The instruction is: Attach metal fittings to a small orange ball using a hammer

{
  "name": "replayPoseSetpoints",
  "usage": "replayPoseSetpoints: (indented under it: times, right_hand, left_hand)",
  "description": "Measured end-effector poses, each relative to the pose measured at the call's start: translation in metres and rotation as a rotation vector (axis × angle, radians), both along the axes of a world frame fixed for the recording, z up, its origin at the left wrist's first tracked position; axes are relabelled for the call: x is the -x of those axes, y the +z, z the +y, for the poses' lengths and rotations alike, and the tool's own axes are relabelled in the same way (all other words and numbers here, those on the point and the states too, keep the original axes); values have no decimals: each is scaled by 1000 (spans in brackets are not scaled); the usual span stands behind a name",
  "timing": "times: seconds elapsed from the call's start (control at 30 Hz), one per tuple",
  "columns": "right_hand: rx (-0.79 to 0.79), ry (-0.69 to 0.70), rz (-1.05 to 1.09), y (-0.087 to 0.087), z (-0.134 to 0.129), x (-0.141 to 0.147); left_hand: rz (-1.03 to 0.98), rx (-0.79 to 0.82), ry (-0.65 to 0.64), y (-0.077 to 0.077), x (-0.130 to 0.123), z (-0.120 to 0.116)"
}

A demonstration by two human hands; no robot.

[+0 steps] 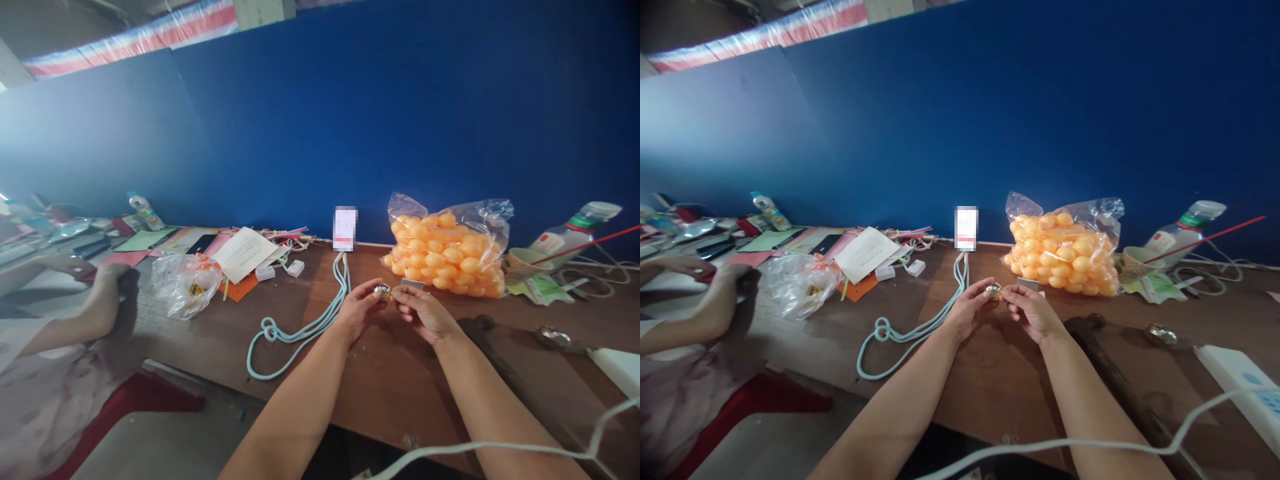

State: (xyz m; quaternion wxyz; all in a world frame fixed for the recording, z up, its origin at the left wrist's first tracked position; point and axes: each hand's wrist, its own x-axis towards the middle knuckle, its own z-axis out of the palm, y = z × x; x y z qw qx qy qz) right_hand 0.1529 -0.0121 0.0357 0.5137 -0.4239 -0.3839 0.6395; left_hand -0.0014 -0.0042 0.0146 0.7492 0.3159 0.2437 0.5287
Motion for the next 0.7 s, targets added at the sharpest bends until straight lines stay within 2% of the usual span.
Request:
replayPoseSetpoints:
  times: [0.7]
  right_hand:
    - [-16, 44, -7, -5, 1, -4]
  left_hand:
    - [4, -17, 6, -1, 1, 0]
